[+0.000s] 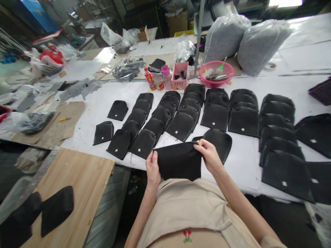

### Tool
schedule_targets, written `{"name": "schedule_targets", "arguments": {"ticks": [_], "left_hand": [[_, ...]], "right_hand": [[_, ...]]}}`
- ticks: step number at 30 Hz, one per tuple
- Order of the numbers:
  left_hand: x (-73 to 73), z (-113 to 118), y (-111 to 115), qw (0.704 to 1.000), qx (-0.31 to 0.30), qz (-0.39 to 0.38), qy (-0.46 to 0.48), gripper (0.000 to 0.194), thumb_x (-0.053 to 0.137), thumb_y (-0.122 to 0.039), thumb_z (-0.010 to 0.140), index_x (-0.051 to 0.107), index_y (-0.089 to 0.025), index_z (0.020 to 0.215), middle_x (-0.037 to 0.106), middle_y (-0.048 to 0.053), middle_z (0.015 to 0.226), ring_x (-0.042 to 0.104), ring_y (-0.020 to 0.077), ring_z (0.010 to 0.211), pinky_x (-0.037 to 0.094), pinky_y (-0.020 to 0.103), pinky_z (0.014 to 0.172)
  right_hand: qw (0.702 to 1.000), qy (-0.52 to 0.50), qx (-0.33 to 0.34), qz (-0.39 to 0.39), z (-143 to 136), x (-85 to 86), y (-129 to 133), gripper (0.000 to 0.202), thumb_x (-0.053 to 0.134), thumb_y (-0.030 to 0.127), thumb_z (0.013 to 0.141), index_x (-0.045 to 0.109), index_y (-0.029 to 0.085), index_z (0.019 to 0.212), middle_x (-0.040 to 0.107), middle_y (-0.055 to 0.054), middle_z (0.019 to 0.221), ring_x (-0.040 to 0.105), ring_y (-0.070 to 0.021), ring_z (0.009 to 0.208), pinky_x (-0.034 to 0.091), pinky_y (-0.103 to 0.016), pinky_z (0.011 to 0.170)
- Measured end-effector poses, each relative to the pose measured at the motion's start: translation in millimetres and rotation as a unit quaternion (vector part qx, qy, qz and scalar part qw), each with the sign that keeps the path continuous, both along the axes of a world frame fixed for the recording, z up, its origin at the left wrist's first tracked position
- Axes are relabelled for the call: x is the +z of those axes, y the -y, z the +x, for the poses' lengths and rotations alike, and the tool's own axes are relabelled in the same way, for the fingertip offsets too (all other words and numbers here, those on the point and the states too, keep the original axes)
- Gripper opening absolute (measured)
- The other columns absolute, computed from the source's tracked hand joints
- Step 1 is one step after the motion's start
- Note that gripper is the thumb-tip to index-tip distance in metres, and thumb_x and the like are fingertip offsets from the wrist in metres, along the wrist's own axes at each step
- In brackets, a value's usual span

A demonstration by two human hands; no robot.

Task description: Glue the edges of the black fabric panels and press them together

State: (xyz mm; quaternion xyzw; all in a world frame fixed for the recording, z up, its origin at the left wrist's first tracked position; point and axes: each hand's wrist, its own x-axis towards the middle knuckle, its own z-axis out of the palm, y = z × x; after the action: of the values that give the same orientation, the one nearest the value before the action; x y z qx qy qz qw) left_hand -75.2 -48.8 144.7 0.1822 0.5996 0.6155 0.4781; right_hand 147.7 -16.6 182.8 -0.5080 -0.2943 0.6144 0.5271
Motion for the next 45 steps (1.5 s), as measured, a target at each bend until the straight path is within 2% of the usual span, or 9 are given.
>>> {"name": "schedule_targets", "arguments": {"ticks": [8, 14, 19, 23, 25, 28, 32, 39, 45], "left_hand": [[0.3, -1.2, 0.1, 1.0, -0.02, -0.006, -0.007, 0.048, 0.086, -0.057, 0.069, 0.06, -0.017, 0.072, 0.063, -0.002, 0.072, 0.055, 0.0101, 0.067, 0.048, 0.02, 0.065], [-7.4, -5.0, -1.8, 1.0, 0.01, -0.002, -0.021, 0.05, 0.083, -0.061, 0.069, 0.063, -0.016, 0.077, 0.062, -0.003, 0.073, 0.056, 0.0103, 0.068, 0.047, 0.021, 0.067], [-20.2, -17.8, -3.1, 0.991, -0.033, -0.019, -0.128, 0.045, 0.077, -0.059, 0.077, 0.067, -0.016, 0.088, 0.064, 0.001, 0.079, 0.06, 0.0152, 0.075, 0.049, 0.026, 0.073], [0.8, -16.1, -4.6, 0.949, -0.088, 0.048, -0.3, 0.043, 0.08, -0.045, 0.078, 0.071, -0.019, 0.11, 0.069, 0.011, 0.109, 0.064, 0.0245, 0.107, 0.048, 0.036, 0.096], [19.4, -6.8, -5.8, 0.923, -0.173, 0.116, -0.324, 0.039, 0.08, -0.042, 0.079, 0.074, -0.022, 0.112, 0.068, 0.013, 0.122, 0.059, 0.0283, 0.122, 0.04, 0.039, 0.11], [40.5, 10.0, -8.9, 0.9, -0.293, 0.144, -0.29, 0.026, 0.084, -0.043, 0.075, 0.077, -0.023, 0.09, 0.071, 0.009, 0.097, 0.063, 0.028, 0.1, 0.045, 0.037, 0.097], [46.4, 20.5, -11.2, 0.907, -0.324, 0.117, -0.243, 0.037, 0.075, -0.048, 0.083, 0.063, -0.021, 0.061, 0.051, -0.001, 0.06, 0.045, 0.0153, 0.061, 0.038, 0.027, 0.063], [44.8, 18.7, -8.5, 0.94, -0.323, 0.02, -0.105, 0.042, 0.077, -0.056, 0.078, 0.064, -0.018, 0.066, 0.05, -0.003, 0.059, 0.038, 0.0112, 0.055, 0.029, 0.024, 0.053], [45.9, 20.1, -7.1, 0.949, -0.306, 0.016, -0.077, 0.046, 0.077, -0.059, 0.077, 0.065, -0.016, 0.065, 0.049, -0.002, 0.059, 0.038, 0.0102, 0.056, 0.03, 0.023, 0.053]], "right_hand": [[0.999, -0.029, 0.019, -0.02, -0.9, 4.8, 1.3, 0.042, 0.087, 0.039, 0.065, 0.049, 0.022, 0.062, 0.05, 0.003, 0.066, 0.041, -0.0136, 0.063, 0.03, -0.026, 0.058], [0.998, -0.045, 0.028, -0.02, -3.7, 6.3, 1.6, 0.041, 0.089, 0.038, 0.064, 0.051, 0.021, 0.062, 0.052, 0.003, 0.067, 0.041, -0.0128, 0.064, 0.031, -0.026, 0.059], [0.998, 0.021, 0.053, 0.015, -6.8, 9.7, 3.9, 0.041, 0.083, 0.039, 0.07, 0.047, 0.022, 0.06, 0.052, 0.002, 0.067, 0.041, -0.0137, 0.064, 0.03, -0.028, 0.059], [0.984, 0.11, 0.121, 0.076, -12.7, 13.9, 5.4, 0.032, 0.076, 0.033, 0.075, 0.05, 0.022, 0.06, 0.053, 0.002, 0.066, 0.046, -0.0155, 0.067, 0.035, -0.03, 0.065], [0.972, 0.146, 0.159, 0.095, -17.2, 15.5, 5.9, 0.028, 0.074, 0.032, 0.075, 0.052, 0.022, 0.061, 0.054, 0.002, 0.066, 0.047, -0.0158, 0.067, 0.035, -0.03, 0.066], [0.96, 0.181, 0.182, 0.11, -22.4, 16.4, 6.3, 0.026, 0.072, 0.031, 0.076, 0.052, 0.022, 0.062, 0.053, 0.003, 0.064, 0.046, -0.015, 0.064, 0.035, -0.03, 0.064], [0.958, 0.172, 0.185, 0.133, -21.6, 16.9, 7.2, 0.023, 0.073, 0.031, 0.079, 0.055, 0.023, 0.067, 0.059, 0.001, 0.072, 0.053, -0.0171, 0.072, 0.041, -0.031, 0.069], [0.965, 0.147, 0.178, 0.12, -18.2, 16.4, 11.2, 0.018, 0.077, 0.035, 0.079, 0.063, 0.024, 0.075, 0.066, -0.001, 0.08, 0.059, -0.02, 0.08, 0.045, -0.034, 0.078], [0.965, 0.153, 0.185, 0.106, -20.2, 12.0, 14.4, 0.027, 0.073, 0.044, 0.084, 0.062, 0.023, 0.072, 0.062, 0.0, 0.075, 0.055, -0.0181, 0.074, 0.042, -0.031, 0.07]]}}
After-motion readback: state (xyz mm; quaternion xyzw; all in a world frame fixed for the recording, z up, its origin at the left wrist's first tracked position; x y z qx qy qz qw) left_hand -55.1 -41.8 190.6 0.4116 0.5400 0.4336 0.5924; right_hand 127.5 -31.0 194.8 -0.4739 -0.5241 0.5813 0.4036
